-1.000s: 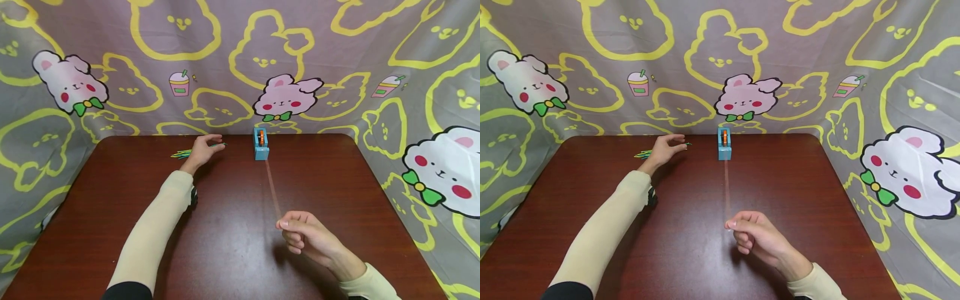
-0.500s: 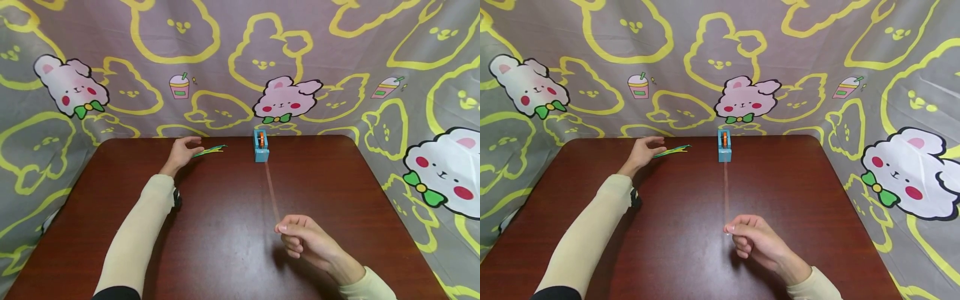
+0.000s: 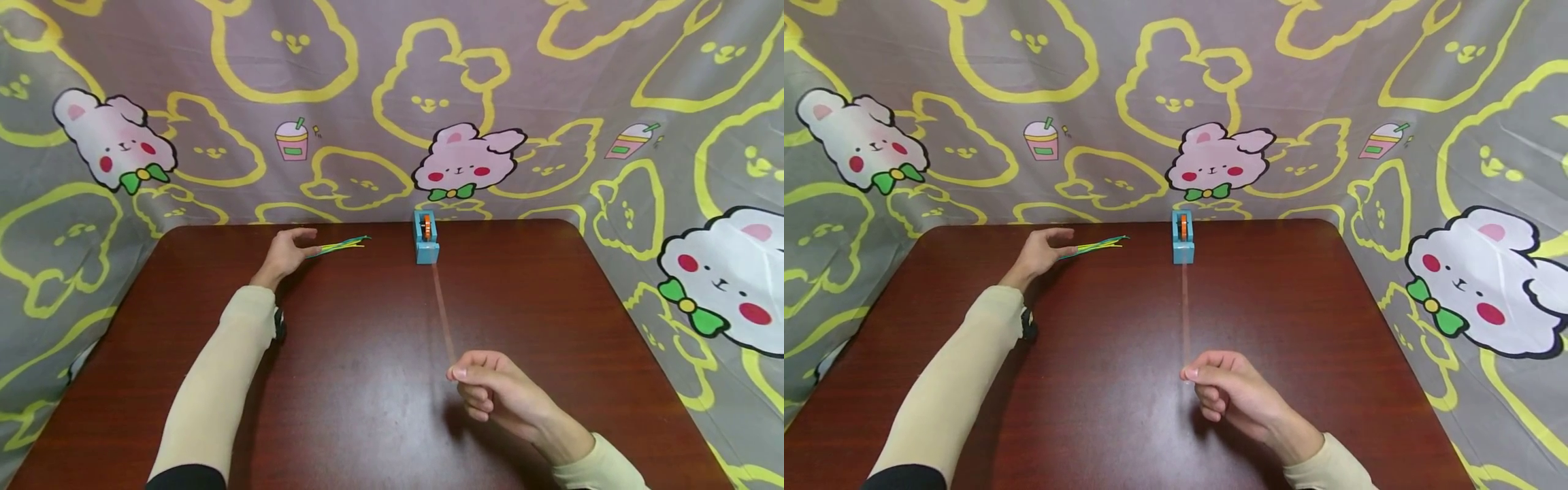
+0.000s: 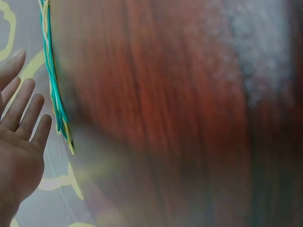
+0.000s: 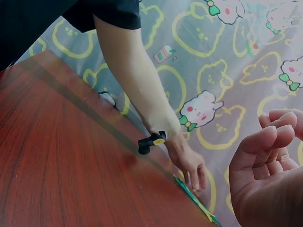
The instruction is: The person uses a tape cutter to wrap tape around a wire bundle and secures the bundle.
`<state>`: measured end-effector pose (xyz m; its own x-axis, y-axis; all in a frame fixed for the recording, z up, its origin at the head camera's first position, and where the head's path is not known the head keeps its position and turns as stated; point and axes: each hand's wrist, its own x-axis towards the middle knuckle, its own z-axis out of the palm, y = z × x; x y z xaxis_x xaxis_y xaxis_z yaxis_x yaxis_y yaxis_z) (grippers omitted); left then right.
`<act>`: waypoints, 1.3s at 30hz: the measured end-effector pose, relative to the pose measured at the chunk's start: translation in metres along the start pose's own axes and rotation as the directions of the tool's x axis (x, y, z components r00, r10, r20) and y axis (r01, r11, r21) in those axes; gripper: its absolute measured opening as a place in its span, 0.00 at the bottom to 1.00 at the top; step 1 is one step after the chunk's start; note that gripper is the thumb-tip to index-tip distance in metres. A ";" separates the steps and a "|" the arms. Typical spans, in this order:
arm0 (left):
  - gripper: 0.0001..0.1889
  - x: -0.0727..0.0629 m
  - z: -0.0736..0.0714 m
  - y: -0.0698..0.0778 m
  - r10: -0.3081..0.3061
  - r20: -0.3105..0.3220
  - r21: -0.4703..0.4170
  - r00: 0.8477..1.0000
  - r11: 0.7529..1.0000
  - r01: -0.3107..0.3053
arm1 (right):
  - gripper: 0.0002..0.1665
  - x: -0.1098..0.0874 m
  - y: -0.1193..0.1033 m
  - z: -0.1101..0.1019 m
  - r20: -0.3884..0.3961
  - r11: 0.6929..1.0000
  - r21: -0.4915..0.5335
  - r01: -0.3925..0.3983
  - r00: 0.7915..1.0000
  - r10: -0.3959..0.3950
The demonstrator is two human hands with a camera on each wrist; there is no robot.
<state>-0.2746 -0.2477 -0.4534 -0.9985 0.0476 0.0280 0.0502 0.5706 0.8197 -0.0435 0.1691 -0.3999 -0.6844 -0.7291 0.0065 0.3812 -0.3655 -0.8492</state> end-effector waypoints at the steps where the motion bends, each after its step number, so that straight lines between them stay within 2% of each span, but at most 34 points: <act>1: 0.26 0.000 0.000 0.000 -0.006 0.017 0.006 1.000 1.000 0.006 | 0.19 0.000 0.000 0.000 -0.001 1.000 -0.002 0.000 1.000 0.000; 4: 0.28 0.001 0.002 -0.001 -0.030 0.060 0.013 0.998 0.999 0.029 | 0.19 0.000 -0.001 0.001 -0.004 1.000 -0.007 -0.004 1.000 0.004; 7: 0.28 0.003 0.003 -0.002 -0.042 0.077 0.003 0.996 0.999 0.042 | 0.18 0.001 -0.003 0.001 -0.024 1.000 -0.010 -0.019 1.000 0.019; 12: 0.27 0.006 0.006 -0.003 -0.043 0.069 0.007 0.997 0.999 0.042 | 0.14 0.001 -0.004 0.003 -0.073 0.998 -0.007 -0.058 0.996 0.057; 20: 0.26 0.009 0.008 -0.004 -0.034 0.069 0.055 0.997 0.998 0.030 | 0.15 0.001 -0.004 0.002 -0.057 0.999 -0.002 -0.042 0.998 0.041; 27: 0.26 0.010 0.010 -0.005 -0.012 0.067 0.086 0.998 0.996 0.006 | 0.18 0.001 -0.002 0.001 -0.007 1.000 0.004 0.006 1.000 -0.006; 39: 0.23 0.009 0.010 -0.002 -0.029 0.091 0.135 0.995 0.991 0.017 | 0.16 0.000 -0.002 0.001 -0.070 0.999 0.000 -0.042 0.997 0.042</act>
<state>-0.2839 -0.2401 -0.4609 -0.9932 0.1056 -0.0482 0.0364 0.6770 0.7351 -0.0438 0.1699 -0.3976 -0.7098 -0.7013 -0.0664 0.4099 -0.3345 -0.8486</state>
